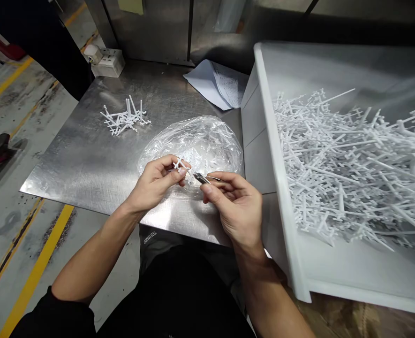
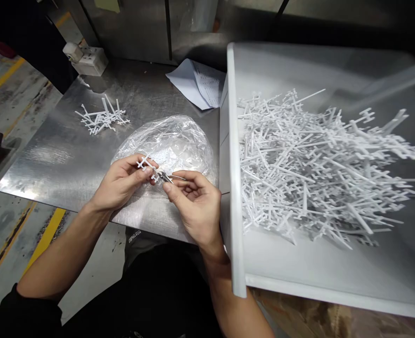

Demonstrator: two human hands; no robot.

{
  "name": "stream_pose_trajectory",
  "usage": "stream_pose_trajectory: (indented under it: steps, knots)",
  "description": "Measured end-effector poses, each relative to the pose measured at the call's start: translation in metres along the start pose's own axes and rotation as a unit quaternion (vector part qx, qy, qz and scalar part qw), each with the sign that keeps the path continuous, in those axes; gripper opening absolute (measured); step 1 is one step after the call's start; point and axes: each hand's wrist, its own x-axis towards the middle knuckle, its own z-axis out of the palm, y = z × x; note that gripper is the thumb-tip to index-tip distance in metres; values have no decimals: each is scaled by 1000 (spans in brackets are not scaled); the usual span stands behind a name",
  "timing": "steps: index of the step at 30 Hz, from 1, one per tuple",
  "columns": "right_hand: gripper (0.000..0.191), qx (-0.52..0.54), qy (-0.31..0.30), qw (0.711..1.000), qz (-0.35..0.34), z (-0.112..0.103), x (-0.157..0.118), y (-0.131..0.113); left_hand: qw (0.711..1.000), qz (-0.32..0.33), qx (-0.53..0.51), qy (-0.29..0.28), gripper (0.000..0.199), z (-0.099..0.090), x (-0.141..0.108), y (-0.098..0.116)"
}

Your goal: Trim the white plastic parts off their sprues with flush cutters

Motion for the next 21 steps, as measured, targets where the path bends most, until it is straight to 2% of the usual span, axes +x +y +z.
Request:
stream_pose_trajectory:
  steps: [4, 14, 21]
  knots:
    - [20, -5, -24, 999, -28, 1, -5, -4, 1000, -3, -22, -12, 26, -3, -1, -1]
    - [22, -29, -15, 997, -66, 5, -9, -6, 997, 12, -63, -30, 21, -1, -2, 5]
    - [21, -123, -29, 982, -143, 4, -12, 0, 998, 9, -50, -34, 18, -2, -3, 4]
